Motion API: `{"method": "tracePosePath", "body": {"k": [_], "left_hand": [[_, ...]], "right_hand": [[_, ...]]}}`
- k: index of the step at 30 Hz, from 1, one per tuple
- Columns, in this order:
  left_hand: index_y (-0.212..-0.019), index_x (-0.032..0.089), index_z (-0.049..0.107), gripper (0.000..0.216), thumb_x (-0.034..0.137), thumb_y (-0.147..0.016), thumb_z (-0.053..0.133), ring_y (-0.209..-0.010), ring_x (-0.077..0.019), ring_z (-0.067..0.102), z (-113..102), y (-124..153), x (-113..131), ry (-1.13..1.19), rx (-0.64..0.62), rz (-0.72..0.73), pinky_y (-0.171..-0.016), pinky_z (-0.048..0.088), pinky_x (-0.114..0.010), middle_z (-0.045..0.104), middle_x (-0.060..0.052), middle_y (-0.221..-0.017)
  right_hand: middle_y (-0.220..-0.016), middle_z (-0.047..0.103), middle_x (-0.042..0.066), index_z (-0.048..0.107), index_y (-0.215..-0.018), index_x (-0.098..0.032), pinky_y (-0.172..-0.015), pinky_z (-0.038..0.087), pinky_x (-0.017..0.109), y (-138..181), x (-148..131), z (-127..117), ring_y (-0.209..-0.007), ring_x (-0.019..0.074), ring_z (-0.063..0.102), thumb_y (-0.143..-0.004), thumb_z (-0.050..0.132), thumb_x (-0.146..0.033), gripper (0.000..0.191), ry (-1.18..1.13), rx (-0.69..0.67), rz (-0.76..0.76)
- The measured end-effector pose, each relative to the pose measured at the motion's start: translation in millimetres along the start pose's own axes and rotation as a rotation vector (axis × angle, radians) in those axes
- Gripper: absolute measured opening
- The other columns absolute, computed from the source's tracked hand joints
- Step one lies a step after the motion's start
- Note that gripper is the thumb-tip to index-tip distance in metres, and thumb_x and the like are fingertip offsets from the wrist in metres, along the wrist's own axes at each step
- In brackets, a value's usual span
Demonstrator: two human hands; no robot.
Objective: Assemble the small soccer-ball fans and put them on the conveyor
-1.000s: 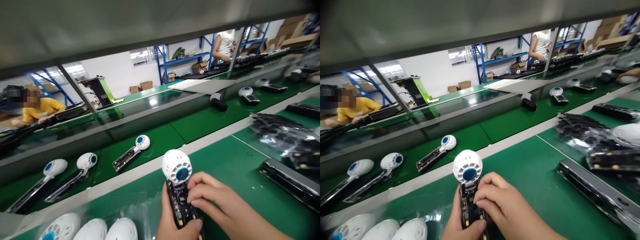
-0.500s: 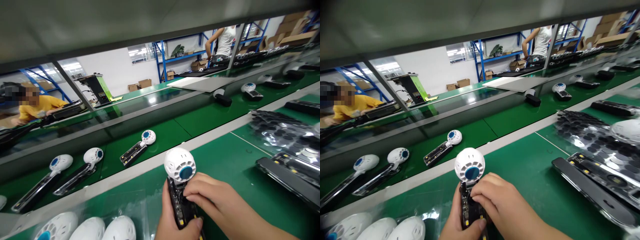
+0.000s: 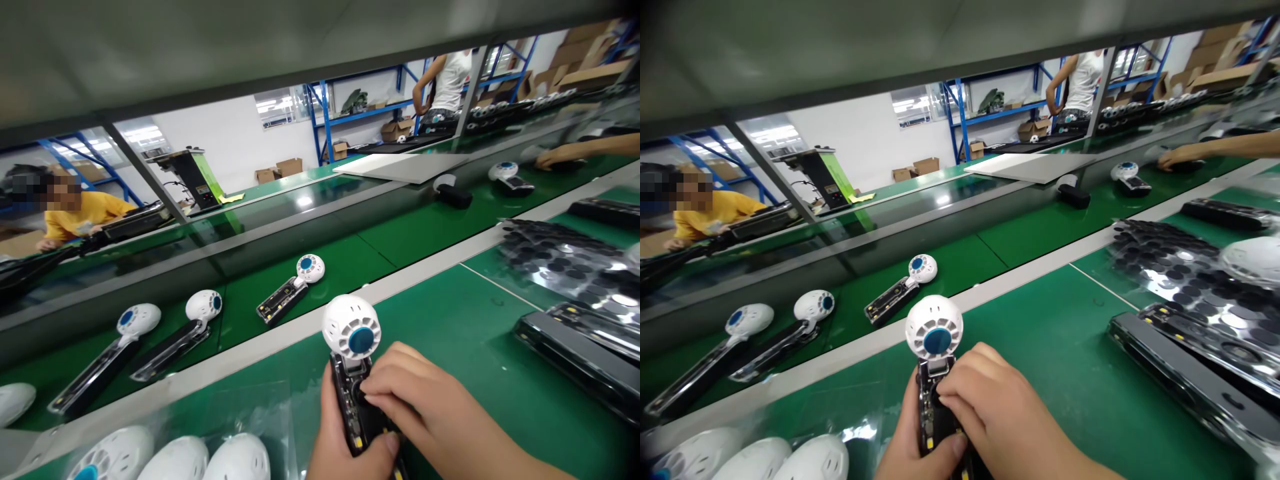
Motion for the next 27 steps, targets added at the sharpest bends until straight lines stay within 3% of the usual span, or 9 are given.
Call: {"method": "tracePosePath", "body": {"k": [4, 7, 11, 17, 19, 22, 24, 27], "left_hand": [[-0.129, 0.007, 0.01, 0.094, 0.028, -0.054, 0.062, -0.107, -0.0287, 0.051, -1.1, 0.3, 0.0, 0.024, -0.023, -0.015, -0.087, 0.041, -0.035, 0.047, -0.021, -0.125], [-0.131, 0.009, 0.01, 0.094, 0.028, -0.057, 0.064, -0.094, -0.0256, 0.059, -3.3, -0.2, -2.5, 0.055, -0.02, -0.048, -0.079, 0.045, -0.033, 0.056, -0.017, -0.114], [-0.132, 0.015, 0.021, 0.088, 0.029, -0.058, 0.068, -0.1, -0.0238, 0.056, -8.2, -0.9, -7.8, 0.15, 0.023, -0.052, -0.084, 0.042, -0.029, 0.056, -0.012, -0.117], [-0.13, 0.017, 0.027, 0.082, 0.026, -0.059, 0.066, -0.105, -0.0248, 0.054, -11.6, -2.0, -8.4, 0.148, 0.076, -0.039, -0.089, 0.039, -0.03, 0.056, -0.01, -0.119], [-0.131, 0.012, 0.023, 0.088, 0.029, -0.057, 0.066, -0.106, -0.0254, 0.053, -10.3, -2.2, -7.0, 0.122, 0.075, -0.018, -0.089, 0.04, -0.03, 0.054, -0.014, -0.121], [-0.133, 0.007, 0.009, 0.1, 0.031, -0.055, 0.066, -0.106, -0.028, 0.052, -4.5, -1.7, -11.2, 0.062, 0.06, -0.006, -0.084, 0.043, -0.031, 0.053, -0.018, -0.119], [-0.134, 0.008, 0.002, 0.104, 0.034, -0.055, 0.065, -0.106, -0.029, 0.053, 2.1, -0.7, -15.3, 0.066, 0.02, 0.009, -0.082, 0.045, -0.033, 0.053, -0.019, -0.119], [-0.135, 0.005, 0.006, 0.102, 0.043, -0.058, 0.061, -0.106, -0.0292, 0.055, 10.2, 1.1, -6.0, -0.035, -0.065, 0.086, -0.085, 0.043, -0.033, 0.053, -0.019, -0.121]], "right_hand": [[-0.092, 0.057, 0.004, 0.06, -0.086, -0.022, -0.071, 0.047, 0.031, 4.3, -1.4, 1.1, -0.087, 0.0176, 0.05, -0.082, 0.049, -0.007, 0.02, 0.127, 0.056, -0.063], [-0.109, 0.053, 0.009, 0.061, -0.099, -0.023, -0.078, 0.048, 0.038, 6.8, -4.4, -0.2, -0.098, 0.0214, 0.048, -0.082, 0.047, -0.012, 0.025, 0.26, 0.009, -0.083], [-0.118, 0.052, 0.012, 0.059, -0.11, -0.021, -0.081, 0.048, 0.041, 6.2, -6.7, -1.0, -0.104, 0.0244, 0.047, -0.084, 0.044, -0.017, 0.03, 0.361, -0.101, -0.083], [-0.125, 0.05, 0.013, 0.059, -0.111, -0.024, -0.082, 0.046, 0.049, 6.9, -10.4, -4.0, -0.111, 0.0306, 0.043, -0.083, 0.047, -0.021, 0.031, 0.43, -0.101, -0.156], [-0.122, 0.051, 0.011, 0.062, -0.103, -0.026, -0.084, 0.044, 0.048, 7.4, -8.2, -4.2, -0.111, 0.0293, 0.044, -0.083, 0.045, -0.021, 0.027, 0.322, -0.08, -0.087], [-0.115, 0.052, 0.008, 0.059, -0.092, -0.025, -0.087, 0.043, 0.044, 7.3, 4.6, -0.5, -0.106, 0.0253, 0.049, -0.081, 0.047, -0.022, 0.017, -0.02, 0.026, 0.218], [-0.113, 0.054, 0.007, 0.05, -0.103, -0.023, -0.087, 0.043, 0.041, 7.6, 13.9, 8.0, -0.1, 0.0235, 0.054, -0.075, 0.053, -0.024, 0.028, -0.36, 0.053, 0.409], [-0.107, 0.06, 0.007, 0.041, -0.117, -0.019, -0.088, 0.043, 0.038, 5.3, 18.8, 19.0, -0.1, 0.0228, 0.057, -0.07, 0.059, -0.027, 0.051, -0.842, 0.003, 0.507]]}}
Point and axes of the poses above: each hand's wrist, its own y-axis away from the middle knuckle, its own z-axis out of the palm, x = y × z, the point moved 3 cm from there along -y, towards the middle knuckle
